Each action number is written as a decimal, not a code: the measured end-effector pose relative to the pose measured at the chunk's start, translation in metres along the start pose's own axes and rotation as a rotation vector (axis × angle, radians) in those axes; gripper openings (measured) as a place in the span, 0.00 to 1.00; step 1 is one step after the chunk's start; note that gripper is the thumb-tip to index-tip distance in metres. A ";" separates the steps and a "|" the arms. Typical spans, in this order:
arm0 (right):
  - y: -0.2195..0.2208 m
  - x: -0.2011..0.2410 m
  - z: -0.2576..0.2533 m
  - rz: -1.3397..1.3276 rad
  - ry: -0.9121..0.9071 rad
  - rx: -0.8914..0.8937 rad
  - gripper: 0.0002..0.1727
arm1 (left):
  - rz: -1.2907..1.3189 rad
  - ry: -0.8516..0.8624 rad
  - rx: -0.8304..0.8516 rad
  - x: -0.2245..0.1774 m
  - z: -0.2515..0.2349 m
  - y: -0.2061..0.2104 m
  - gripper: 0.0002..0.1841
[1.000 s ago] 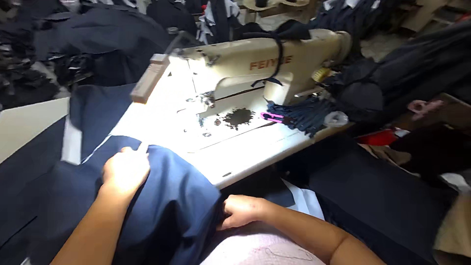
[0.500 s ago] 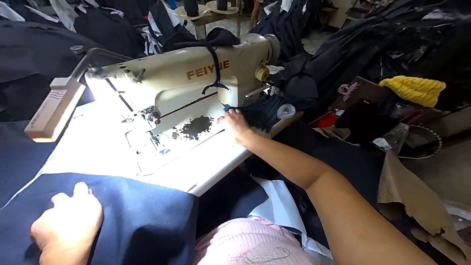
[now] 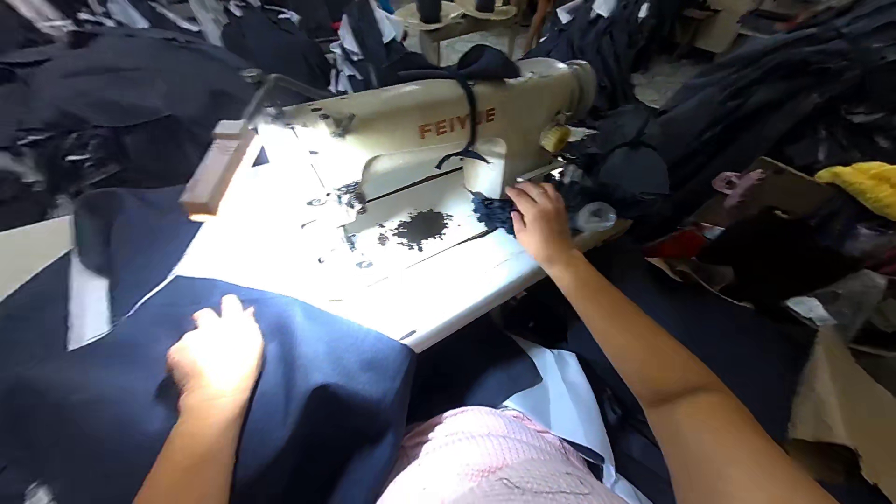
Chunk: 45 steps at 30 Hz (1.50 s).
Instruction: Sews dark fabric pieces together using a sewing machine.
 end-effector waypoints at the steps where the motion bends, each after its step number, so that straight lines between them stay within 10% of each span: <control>1: -0.010 0.020 0.011 -0.069 -0.014 -0.012 0.14 | 0.005 -0.009 -0.002 0.000 0.001 0.000 0.25; 3: -0.017 0.072 0.055 -0.256 -0.058 0.239 0.10 | 0.011 -0.042 0.017 -0.001 0.002 0.001 0.26; 7: 0.044 0.158 0.157 -0.385 -0.082 1.183 0.40 | 0.024 -0.081 0.037 -0.001 0.002 0.001 0.28; 13: 0.083 0.232 0.200 -0.930 -0.059 1.389 0.14 | 0.044 -0.063 0.039 -0.003 0.006 -0.001 0.30; 18: -0.012 0.184 0.107 -1.025 0.129 0.936 0.13 | 0.131 0.022 0.067 0.006 0.016 -0.022 0.16; 23: -0.011 0.103 0.047 -0.751 0.302 0.479 0.33 | 0.775 0.604 0.246 -0.024 0.058 -0.083 0.17; 25: 0.009 0.119 0.052 -0.530 0.248 0.549 0.35 | 0.926 0.469 0.401 -0.022 0.048 -0.081 0.20; 29: 0.048 0.158 0.059 -0.048 0.123 0.492 0.49 | 0.329 0.155 0.325 0.000 -0.006 -0.017 0.18; 34: 0.048 0.181 0.046 -0.348 0.132 0.299 0.39 | 0.646 0.426 0.747 -0.077 0.049 -0.001 0.05; 36: 0.077 0.177 0.031 -0.457 0.309 0.226 0.35 | 0.769 0.128 0.929 -0.087 0.079 -0.002 0.10; 38: 0.089 0.177 0.016 -0.405 0.384 0.286 0.36 | 0.988 -0.124 0.943 -0.094 0.105 0.009 0.11; 45: 0.047 0.177 0.048 -0.229 0.016 0.358 0.41 | 0.929 0.072 0.674 -0.088 0.102 -0.018 0.14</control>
Point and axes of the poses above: each hand's wrist, its own z-axis away from the middle knuckle, its own y-axis out of the palm, x = y × z, the point moved 7 cm from there along -z, towards the middle knuckle, and after that the axes turned 11 degrees about z, right-handed, at the moved point
